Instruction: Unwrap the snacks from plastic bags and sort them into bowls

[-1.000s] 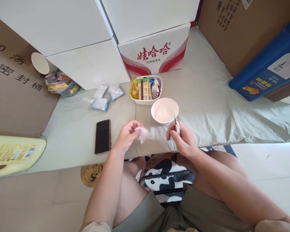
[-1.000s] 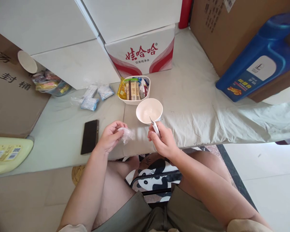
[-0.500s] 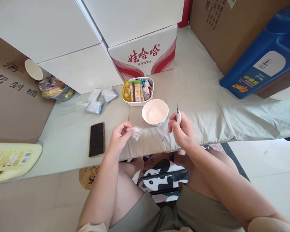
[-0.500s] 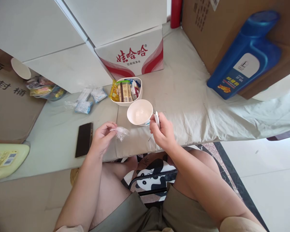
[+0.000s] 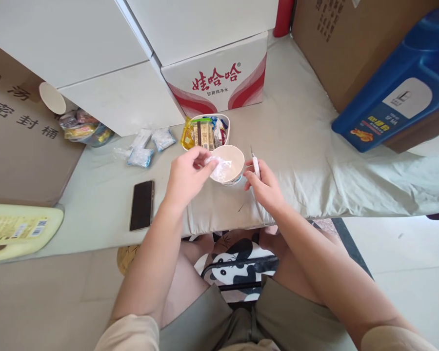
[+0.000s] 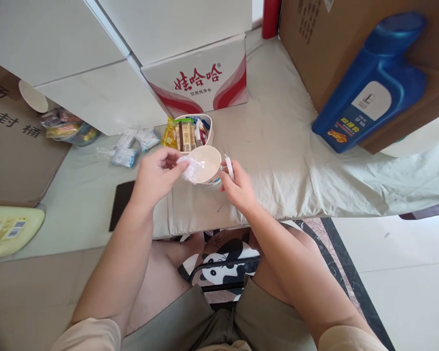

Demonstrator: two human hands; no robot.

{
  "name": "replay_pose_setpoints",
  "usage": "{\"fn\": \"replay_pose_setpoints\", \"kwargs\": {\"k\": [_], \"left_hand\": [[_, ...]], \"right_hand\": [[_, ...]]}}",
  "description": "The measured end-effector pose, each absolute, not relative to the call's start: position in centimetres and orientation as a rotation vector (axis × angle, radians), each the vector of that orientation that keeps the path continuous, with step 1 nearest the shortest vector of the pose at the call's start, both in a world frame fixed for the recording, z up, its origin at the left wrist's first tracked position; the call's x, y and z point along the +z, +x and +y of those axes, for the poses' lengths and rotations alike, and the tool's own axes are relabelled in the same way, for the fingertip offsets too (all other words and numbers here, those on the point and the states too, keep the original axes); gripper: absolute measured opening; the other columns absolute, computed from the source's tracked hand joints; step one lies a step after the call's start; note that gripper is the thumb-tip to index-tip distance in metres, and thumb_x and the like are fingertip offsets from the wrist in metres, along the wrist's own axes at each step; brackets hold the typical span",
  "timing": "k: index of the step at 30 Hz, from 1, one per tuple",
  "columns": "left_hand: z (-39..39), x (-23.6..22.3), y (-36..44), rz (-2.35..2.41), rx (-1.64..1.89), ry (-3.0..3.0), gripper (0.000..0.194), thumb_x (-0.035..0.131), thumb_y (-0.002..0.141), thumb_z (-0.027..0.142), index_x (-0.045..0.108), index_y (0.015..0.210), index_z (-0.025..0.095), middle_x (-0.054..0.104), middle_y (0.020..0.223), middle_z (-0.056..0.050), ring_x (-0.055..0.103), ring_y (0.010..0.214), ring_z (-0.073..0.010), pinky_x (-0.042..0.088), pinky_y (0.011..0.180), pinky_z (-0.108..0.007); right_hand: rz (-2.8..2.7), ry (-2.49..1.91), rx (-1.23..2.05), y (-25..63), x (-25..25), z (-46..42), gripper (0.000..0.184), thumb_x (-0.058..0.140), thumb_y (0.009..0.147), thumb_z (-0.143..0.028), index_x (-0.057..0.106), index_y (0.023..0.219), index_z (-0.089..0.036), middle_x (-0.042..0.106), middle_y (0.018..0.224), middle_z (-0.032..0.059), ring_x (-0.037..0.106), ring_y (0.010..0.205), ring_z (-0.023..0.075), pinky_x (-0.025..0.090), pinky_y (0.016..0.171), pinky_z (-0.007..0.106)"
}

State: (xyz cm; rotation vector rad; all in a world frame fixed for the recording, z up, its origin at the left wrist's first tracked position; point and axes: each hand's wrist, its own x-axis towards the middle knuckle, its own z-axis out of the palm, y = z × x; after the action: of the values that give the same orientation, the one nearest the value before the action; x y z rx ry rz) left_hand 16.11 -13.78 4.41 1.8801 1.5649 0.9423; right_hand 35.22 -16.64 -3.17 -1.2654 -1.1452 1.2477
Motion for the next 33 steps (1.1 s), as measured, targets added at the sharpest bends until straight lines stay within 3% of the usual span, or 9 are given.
{"fn": "replay_pose_setpoints", "kwargs": {"k": [6, 11, 14, 18, 23, 27, 29, 33], "left_hand": [[-9.6, 3.2, 19.4, 1.738, 0.278, 2.244, 0.017, 0.062, 0.082, 0.027, 0.074, 0.091, 0.021, 0.072, 0.085, -0.008, 0.065, 0.085, -0.0255, 0.047, 0.077, -0.036], [-8.9, 2.5, 20.3, 1.671, -0.159, 2.501, 0.020, 0.057, 0.078, 0.016, 0.074, 0.088, 0.019, 0.072, 0.100, -0.014, 0.066, 0.093, -0.0307, 0.046, 0.075, -0.037], [-8.4, 2.3, 19.9, 1.648, -0.166, 2.490, 0.026, 0.056, 0.079, 0.017, 0.072, 0.099, 0.019, 0.073, 0.100, -0.013, 0.067, 0.091, -0.0304, 0.046, 0.073, -0.036], [-8.7, 3.2, 19.4, 1.480, -0.232, 2.482, 0.020, 0.052, 0.084, 0.022, 0.072, 0.088, 0.020, 0.074, 0.095, -0.010, 0.067, 0.086, -0.0258, 0.045, 0.072, -0.033], [-8.8, 5.9, 18.0, 1.597, 0.190, 2.469, 0.022, 0.051, 0.086, 0.025, 0.071, 0.092, 0.020, 0.074, 0.092, -0.007, 0.066, 0.086, -0.0242, 0.046, 0.079, -0.033], [-4.2, 6.3, 15.8, 1.899, 0.315, 2.392, 0.037, 0.051, 0.083, 0.021, 0.065, 0.118, 0.018, 0.070, 0.115, -0.008, 0.062, 0.106, -0.0263, 0.045, 0.093, -0.035], [-1.3, 5.7, 15.2, 1.850, 0.216, 2.468, 0.047, 0.053, 0.080, 0.019, 0.060, 0.127, 0.017, 0.065, 0.128, -0.010, 0.057, 0.119, -0.0292, 0.042, 0.099, -0.037], [2.8, 4.8, 15.2, 1.663, -0.082, 2.616, 0.058, 0.059, 0.074, 0.018, 0.059, 0.131, 0.015, 0.062, 0.132, -0.015, 0.055, 0.122, -0.0343, 0.042, 0.100, -0.040]], "right_hand": [[-0.938, -1.318, 1.281, 35.8, -3.0, -16.7, 0.022, 0.053, 0.080, -0.036, 0.050, 0.098, -0.025, 0.055, 0.076, -0.0065, 0.054, 0.053, 0.0088, 0.038, 0.053, 0.026], [-0.981, -1.329, 1.276, 35.6, -3.0, -16.6, 0.021, 0.052, 0.078, -0.036, 0.051, 0.095, -0.024, 0.055, 0.074, -0.0065, 0.054, 0.052, 0.0093, 0.039, 0.054, 0.027], [-0.998, -1.330, 1.270, 35.2, -3.0, -16.5, 0.020, 0.052, 0.079, -0.036, 0.051, 0.095, -0.024, 0.054, 0.072, -0.0068, 0.054, 0.052, 0.0096, 0.040, 0.055, 0.027], [-1.013, -1.327, 1.272, 35.0, -2.8, -16.4, 0.019, 0.051, 0.080, -0.036, 0.052, 0.095, -0.024, 0.054, 0.071, -0.0066, 0.054, 0.053, 0.0103, 0.041, 0.055, 0.027], [-1.005, -1.316, 1.259, 35.1, -2.8, -16.5, 0.017, 0.050, 0.081, -0.035, 0.051, 0.094, -0.024, 0.054, 0.070, -0.0062, 0.055, 0.053, 0.0109, 0.041, 0.055, 0.027], [-1.032, -1.336, 1.246, 35.1, -2.9, -16.5, 0.016, 0.049, 0.081, -0.035, 0.051, 0.093, -0.024, 0.054, 0.069, -0.0059, 0.055, 0.054, 0.0121, 0.041, 0.055, 0.028], [-1.057, -1.353, 1.246, 35.1, -2.9, -16.4, 0.016, 0.049, 0.081, -0.034, 0.052, 0.093, -0.024, 0.054, 0.067, -0.0061, 0.054, 0.054, 0.0126, 0.041, 0.056, 0.028], [-1.069, -1.360, 1.243, 34.9, -2.8, -16.2, 0.015, 0.049, 0.080, -0.033, 0.052, 0.092, -0.025, 0.052, 0.064, -0.0064, 0.053, 0.055, 0.0133, 0.040, 0.057, 0.028]]}}
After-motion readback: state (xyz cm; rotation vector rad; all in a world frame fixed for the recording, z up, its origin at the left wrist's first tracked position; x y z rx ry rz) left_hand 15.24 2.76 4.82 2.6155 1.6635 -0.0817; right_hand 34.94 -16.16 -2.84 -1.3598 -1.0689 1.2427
